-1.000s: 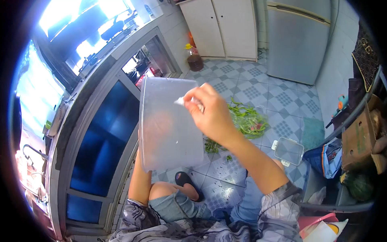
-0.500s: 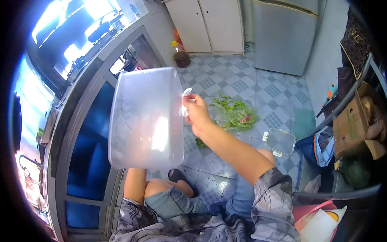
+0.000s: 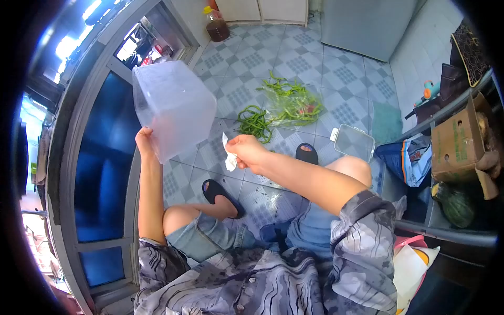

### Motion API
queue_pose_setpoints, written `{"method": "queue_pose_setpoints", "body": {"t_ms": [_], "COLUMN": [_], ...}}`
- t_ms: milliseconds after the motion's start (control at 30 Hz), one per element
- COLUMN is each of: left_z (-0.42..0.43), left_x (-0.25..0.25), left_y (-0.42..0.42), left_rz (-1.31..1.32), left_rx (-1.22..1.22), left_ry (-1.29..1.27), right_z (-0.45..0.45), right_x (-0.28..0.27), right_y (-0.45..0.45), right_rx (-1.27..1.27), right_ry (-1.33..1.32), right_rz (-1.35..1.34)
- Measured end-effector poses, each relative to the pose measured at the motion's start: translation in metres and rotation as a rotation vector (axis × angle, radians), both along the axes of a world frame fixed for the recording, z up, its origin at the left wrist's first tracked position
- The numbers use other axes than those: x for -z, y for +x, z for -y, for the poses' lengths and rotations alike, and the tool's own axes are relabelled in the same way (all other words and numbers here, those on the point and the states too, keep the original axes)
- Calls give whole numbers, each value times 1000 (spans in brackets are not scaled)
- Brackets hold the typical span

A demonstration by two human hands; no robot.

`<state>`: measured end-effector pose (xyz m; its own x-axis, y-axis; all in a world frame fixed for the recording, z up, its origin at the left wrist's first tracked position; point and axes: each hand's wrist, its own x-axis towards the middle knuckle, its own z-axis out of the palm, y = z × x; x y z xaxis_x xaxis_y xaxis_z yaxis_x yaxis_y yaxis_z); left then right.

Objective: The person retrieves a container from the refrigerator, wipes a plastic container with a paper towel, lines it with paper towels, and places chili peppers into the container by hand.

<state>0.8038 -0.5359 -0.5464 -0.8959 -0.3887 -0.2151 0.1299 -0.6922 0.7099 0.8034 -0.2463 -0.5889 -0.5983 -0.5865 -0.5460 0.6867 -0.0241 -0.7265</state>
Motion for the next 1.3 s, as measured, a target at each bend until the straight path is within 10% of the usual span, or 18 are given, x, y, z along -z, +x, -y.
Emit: {"method": "queue_pose_setpoints", "body": {"t_ms": [167, 233, 500, 700, 933, 1000, 1300], "left_z": [4, 9, -26, -69, -111, -117, -89], "left_x": [13, 25, 41, 47, 51, 48, 68], "left_y": [1, -2, -42, -63, -78, -76, -75], "left_rz": [24, -57, 29, 7, -25, -6, 7], "left_rx": [-219, -117, 231, 349, 410, 430, 410], "left_ry": [-185, -284, -278, -288, -362, -378, -393], "right_z": [-17, -36, -198, -214, -210, -208, -203], "right_x": [27, 70, -87, -96, -154, -177, -191], "right_y": [16, 29, 200, 342, 391, 390, 366], "right_rx": [-378, -399, -764, -726, -832, -784, -899], "right_ry": [722, 738, 933, 270, 203, 507, 611], "right_rz": [-429, -1210, -844, 18, -89, -515, -443]}}
